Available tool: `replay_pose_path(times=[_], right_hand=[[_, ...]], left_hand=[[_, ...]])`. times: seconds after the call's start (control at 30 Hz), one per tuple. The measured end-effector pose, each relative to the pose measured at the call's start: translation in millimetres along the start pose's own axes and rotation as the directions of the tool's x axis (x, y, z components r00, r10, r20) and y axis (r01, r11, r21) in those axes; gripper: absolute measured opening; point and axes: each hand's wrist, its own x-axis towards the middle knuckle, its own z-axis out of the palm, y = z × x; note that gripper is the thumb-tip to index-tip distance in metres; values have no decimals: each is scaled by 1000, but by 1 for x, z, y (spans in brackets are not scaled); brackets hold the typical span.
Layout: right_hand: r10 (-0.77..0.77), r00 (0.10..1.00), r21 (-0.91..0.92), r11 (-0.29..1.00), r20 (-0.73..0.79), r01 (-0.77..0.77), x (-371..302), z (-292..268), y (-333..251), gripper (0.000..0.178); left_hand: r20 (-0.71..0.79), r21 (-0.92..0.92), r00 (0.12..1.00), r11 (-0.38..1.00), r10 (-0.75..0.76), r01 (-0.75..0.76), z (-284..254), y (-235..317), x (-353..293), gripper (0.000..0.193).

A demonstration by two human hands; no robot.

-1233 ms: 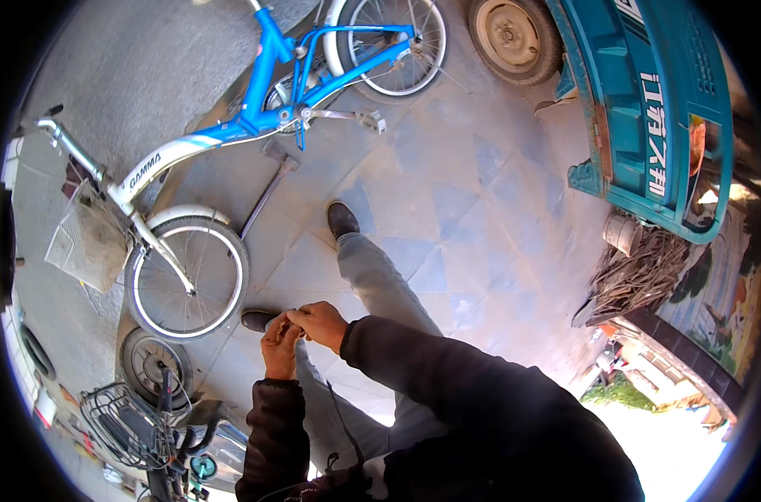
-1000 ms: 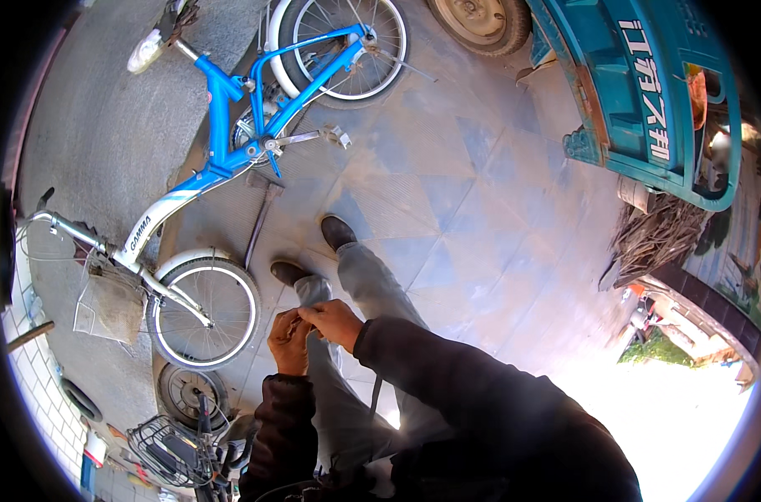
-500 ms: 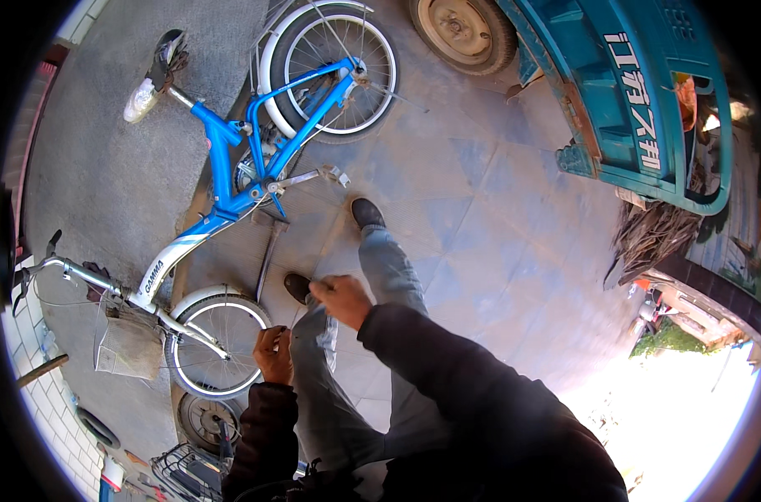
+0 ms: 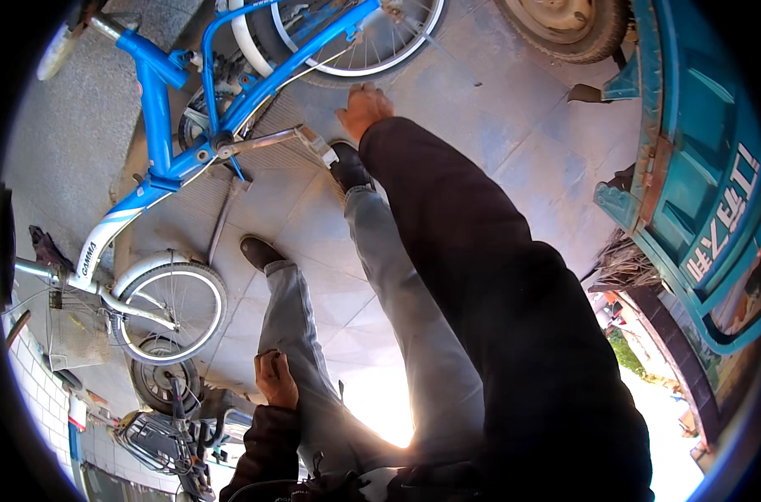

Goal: The person uses a manual floor pump to inflate a bicycle tire. They attach the pump nozzle to the tire valve, pump air into the tire, and then remove the pump.

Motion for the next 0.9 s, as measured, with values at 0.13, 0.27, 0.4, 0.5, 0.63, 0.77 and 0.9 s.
replay_pose_path(times=[0.13, 0.27, 0.4, 0.5, 0.63, 0.77, 0.9], right_hand=[[-64, 998, -125, 990, -10, 63, 41, 32, 5, 61], [-157, 980, -235, 964, -121, 125, 57, 63, -1, 71], [-145, 981, -324, 941, -129, 96, 73, 78, 2, 73], [-129, 978, -358, 932, -162, 64, 82, 84, -3, 72], [-137, 971, -408, 912, -195, 47, 87, 88, -7, 67], [-223, 958, -460, 880, -180, 118, 94, 88, 2, 60], [-319, 932, -516, 835, -171, 191, 99, 92, 13, 53]], left_hand=[[6, -89, 991, 987, -136, 136, 18, 0, -5, 5], [-22, -95, 979, 975, -204, 201, 20, 14, -6, 2], [-16, -116, 973, 967, -229, 226, 14, 17, -1, 2], [-20, -137, 967, 959, -255, 250, 12, 9, 0, 2], [3, -190, 966, 948, -258, 254, -2, 10, 3, 4], [19, -192, 967, 948, -254, 253, -7, 5, 4, 5], [37, -186, 971, 953, -238, 240, -12, 4, 8, 5]])
